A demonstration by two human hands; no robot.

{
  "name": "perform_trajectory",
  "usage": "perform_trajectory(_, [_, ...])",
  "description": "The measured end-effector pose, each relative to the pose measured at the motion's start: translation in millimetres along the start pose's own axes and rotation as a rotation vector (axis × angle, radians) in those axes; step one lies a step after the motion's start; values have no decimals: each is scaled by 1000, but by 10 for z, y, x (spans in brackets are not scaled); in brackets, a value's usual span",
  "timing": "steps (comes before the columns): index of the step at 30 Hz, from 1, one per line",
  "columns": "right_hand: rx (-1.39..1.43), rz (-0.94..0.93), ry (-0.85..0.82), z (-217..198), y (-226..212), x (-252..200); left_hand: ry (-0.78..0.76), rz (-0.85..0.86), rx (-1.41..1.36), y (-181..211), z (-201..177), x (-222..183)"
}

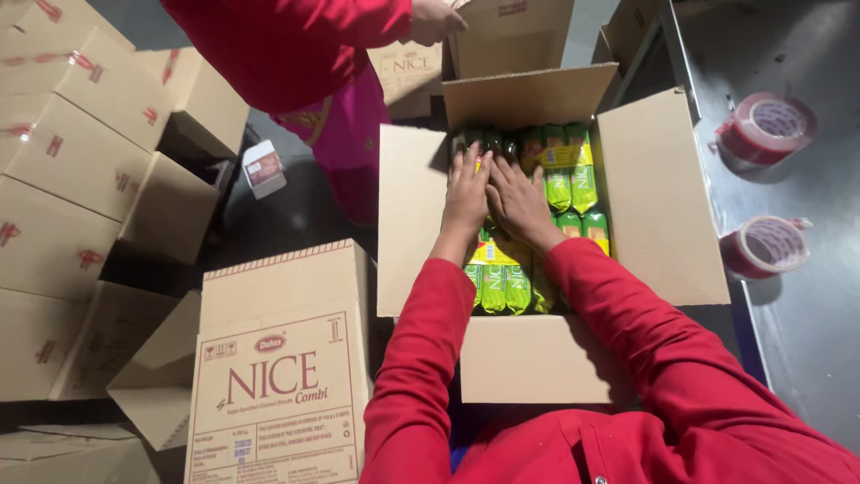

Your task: The person packs green-wrapped food items into cardboard boxes and seals them with red tape.

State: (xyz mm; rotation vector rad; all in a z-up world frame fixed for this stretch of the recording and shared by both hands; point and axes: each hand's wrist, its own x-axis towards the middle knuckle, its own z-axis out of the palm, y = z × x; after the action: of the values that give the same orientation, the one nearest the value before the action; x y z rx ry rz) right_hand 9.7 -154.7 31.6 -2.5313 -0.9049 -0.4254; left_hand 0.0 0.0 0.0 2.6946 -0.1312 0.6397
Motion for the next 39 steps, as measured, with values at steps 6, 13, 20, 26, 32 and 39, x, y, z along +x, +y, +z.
perform_trajectory(6, [-163,64,-240,-350,56,212,-252,-80,279,327,-421,238])
perform_trajectory(13, [102,14,40,-380,190,380,-116,-168,-129,303,-672,49])
perform_trajectory(20, [120,214,-58,2,348,654,-97,-118,337,661,-762,-368])
perform_trajectory(26, [-107,204,70,-79,185,704,-225,-146,354,526,-860,-178])
perform_trajectory(32, [-139,266,-395,211,389,884,-327,-149,480,399,-812,-67])
perform_trajectory(39, [-357,27,151,-503,446,167,-164,-65,551,428,-677,-171])
